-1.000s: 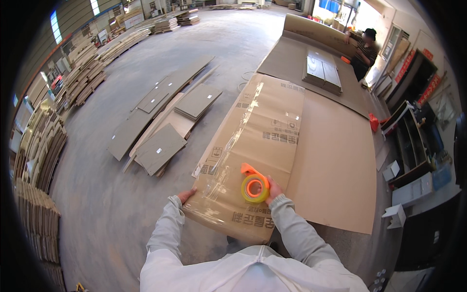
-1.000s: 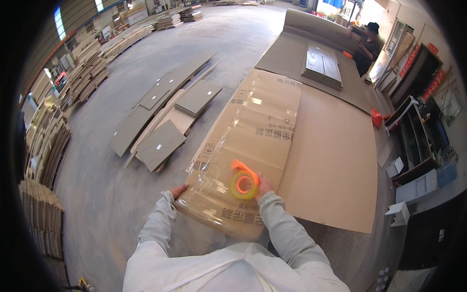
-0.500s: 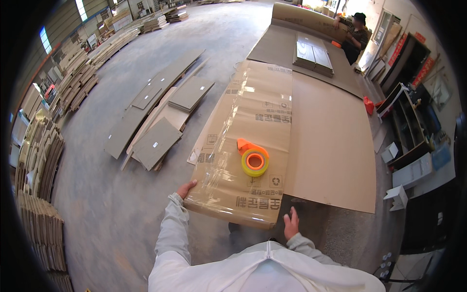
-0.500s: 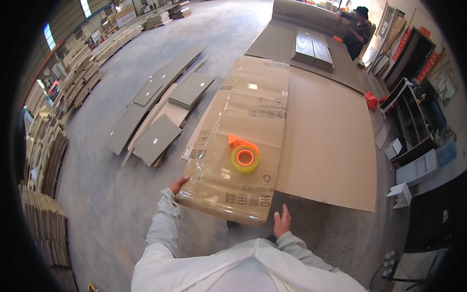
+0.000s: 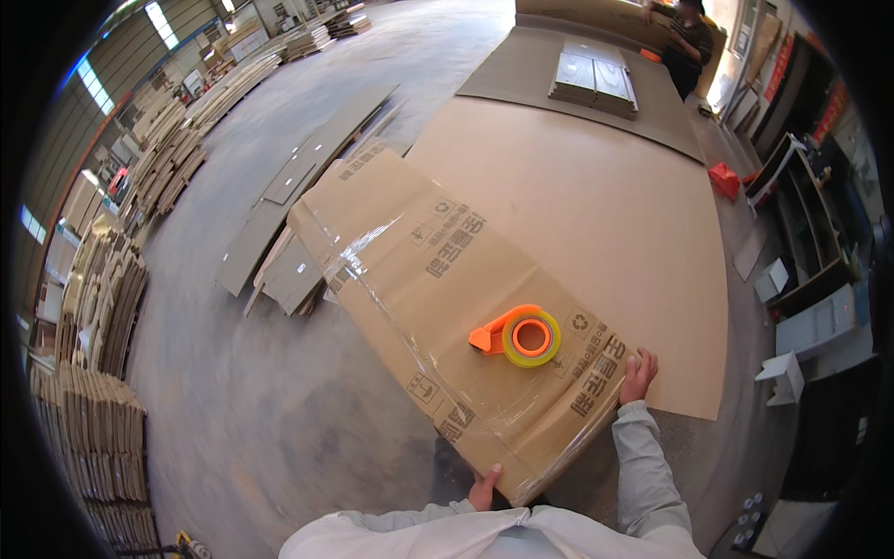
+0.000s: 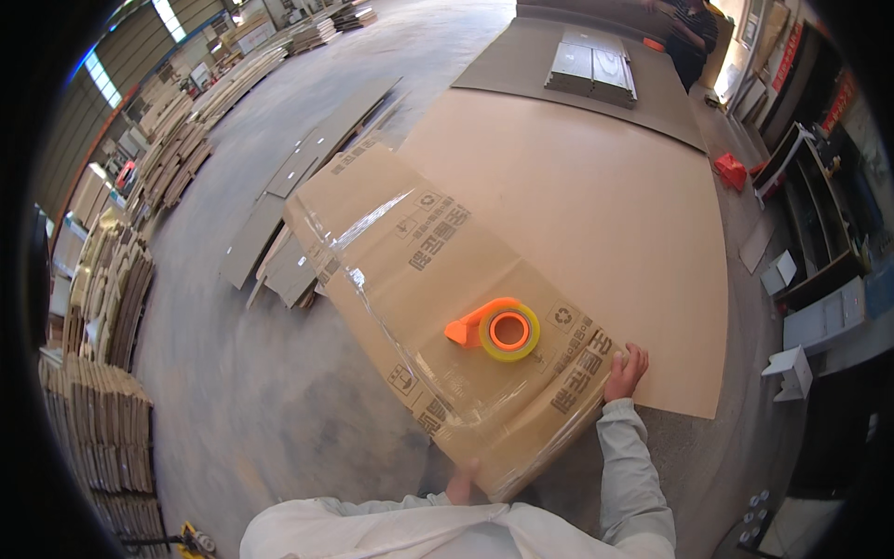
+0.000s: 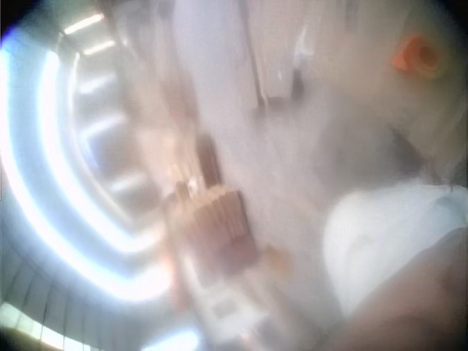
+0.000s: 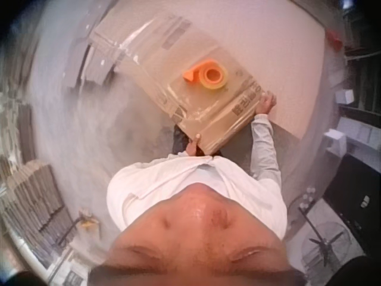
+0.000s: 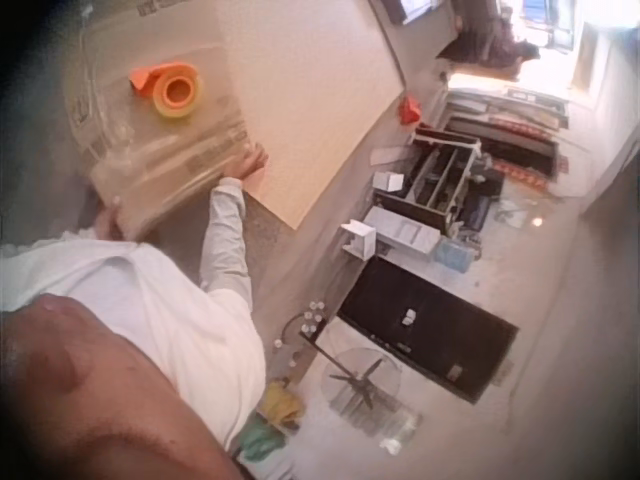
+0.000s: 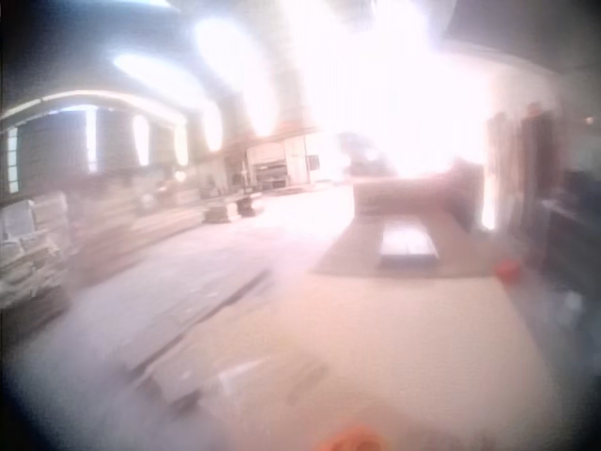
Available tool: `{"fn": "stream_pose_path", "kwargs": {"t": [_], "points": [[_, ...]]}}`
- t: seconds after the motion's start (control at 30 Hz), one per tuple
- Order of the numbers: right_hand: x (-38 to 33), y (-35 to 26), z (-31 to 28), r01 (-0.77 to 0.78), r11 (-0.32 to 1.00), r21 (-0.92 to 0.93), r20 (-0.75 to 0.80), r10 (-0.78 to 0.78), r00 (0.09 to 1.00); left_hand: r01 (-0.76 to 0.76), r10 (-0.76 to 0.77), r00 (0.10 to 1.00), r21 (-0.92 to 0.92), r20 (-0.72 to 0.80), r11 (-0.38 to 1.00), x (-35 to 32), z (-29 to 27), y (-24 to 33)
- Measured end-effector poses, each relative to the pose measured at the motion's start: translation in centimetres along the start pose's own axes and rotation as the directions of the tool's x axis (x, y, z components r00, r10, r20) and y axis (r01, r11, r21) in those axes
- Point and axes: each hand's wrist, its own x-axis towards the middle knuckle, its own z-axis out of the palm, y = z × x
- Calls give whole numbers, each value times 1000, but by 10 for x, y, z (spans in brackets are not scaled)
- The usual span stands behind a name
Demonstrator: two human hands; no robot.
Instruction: The person uses a handheld tape dispenser to apply clear packing tape to the seams of large cardboard boxes. They fold the box flaps, apply tape along the edges, and press the tape down to secure the package. The person repeats this process on multiple boxes, moving them aside after sealing.
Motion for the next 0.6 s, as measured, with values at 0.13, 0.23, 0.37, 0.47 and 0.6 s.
{"fn": "stream_pose_path", "kwargs": {"t": [0.13,0.23,0.37,0.47,0.6], "points": [[66,-2,27,43,998,44,59,-46,997,168,-168,986,-66,-4,984,24,53,-1],[105,-9,47,-144,939,313,156,99,983,311,-313,950,-57,-24,949,33,80,25],[169,-46,62,-116,909,401,149,61,987,301,-298,953,47,-58,952,45,124,58],[196,-102,78,25,998,-53,-6,-25,1000,284,-275,958,111,-87,952,71,146,75],[163,-156,118,240,806,-542,213,-145,966,336,-356,934,402,-27,852,123,142,87]]}}
